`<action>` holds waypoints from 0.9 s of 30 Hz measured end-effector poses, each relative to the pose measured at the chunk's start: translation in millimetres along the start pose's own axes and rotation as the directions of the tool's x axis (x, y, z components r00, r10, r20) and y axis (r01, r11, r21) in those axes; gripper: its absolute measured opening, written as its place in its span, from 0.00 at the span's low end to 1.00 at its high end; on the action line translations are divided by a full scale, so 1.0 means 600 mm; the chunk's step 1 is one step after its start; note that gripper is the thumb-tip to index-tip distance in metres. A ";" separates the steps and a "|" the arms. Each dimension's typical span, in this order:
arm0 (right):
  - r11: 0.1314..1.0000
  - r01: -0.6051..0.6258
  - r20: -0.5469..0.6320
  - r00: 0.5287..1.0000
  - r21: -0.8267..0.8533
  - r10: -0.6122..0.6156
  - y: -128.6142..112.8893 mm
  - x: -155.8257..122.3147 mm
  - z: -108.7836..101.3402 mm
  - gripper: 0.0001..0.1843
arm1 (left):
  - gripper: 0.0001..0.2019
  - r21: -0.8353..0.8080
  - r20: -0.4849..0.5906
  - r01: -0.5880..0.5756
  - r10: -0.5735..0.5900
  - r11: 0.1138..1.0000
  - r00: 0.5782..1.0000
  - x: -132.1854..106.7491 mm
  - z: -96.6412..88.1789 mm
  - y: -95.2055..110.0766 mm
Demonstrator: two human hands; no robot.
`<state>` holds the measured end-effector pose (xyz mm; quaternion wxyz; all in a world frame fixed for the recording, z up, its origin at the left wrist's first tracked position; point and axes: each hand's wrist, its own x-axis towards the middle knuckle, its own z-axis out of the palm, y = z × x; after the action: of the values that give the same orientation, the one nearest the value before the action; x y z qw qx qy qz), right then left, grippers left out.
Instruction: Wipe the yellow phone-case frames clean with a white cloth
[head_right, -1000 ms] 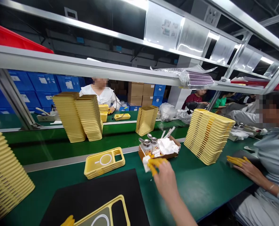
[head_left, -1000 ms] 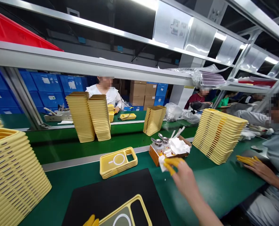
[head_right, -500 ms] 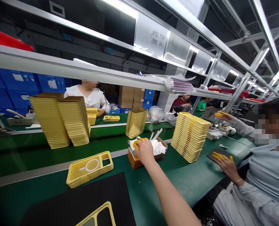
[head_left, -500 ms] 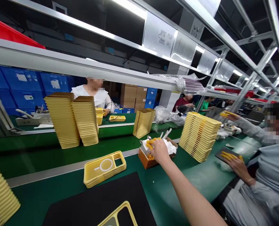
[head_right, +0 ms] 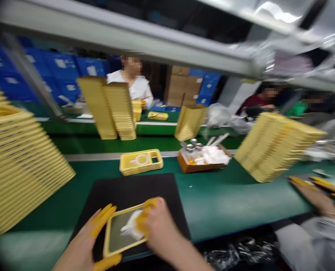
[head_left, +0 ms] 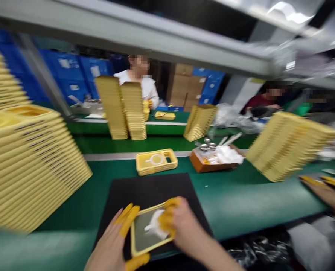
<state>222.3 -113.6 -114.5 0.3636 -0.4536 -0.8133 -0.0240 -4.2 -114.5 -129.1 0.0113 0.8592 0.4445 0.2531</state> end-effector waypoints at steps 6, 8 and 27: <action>0.971 0.103 0.186 0.972 0.217 -0.145 -0.001 0.031 0.008 0.14 | 0.46 -0.085 0.095 0.013 -0.005 0.996 0.995 -0.001 -0.017 0.022; 0.935 0.211 0.263 0.921 0.286 -0.289 -0.006 0.025 0.010 0.14 | 0.46 -0.102 0.109 0.024 -0.013 0.994 0.994 0.002 -0.021 0.027; 0.979 0.205 0.130 0.970 0.018 -0.206 0.034 0.010 -0.013 0.08 | 0.46 -0.141 0.145 0.058 -0.037 0.988 0.989 0.003 -0.026 0.030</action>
<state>240.3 -99.9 -111.1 0.3060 -0.3667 -0.8781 -0.0300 3.7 -127.1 -110.3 0.1112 0.8611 0.4433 0.2227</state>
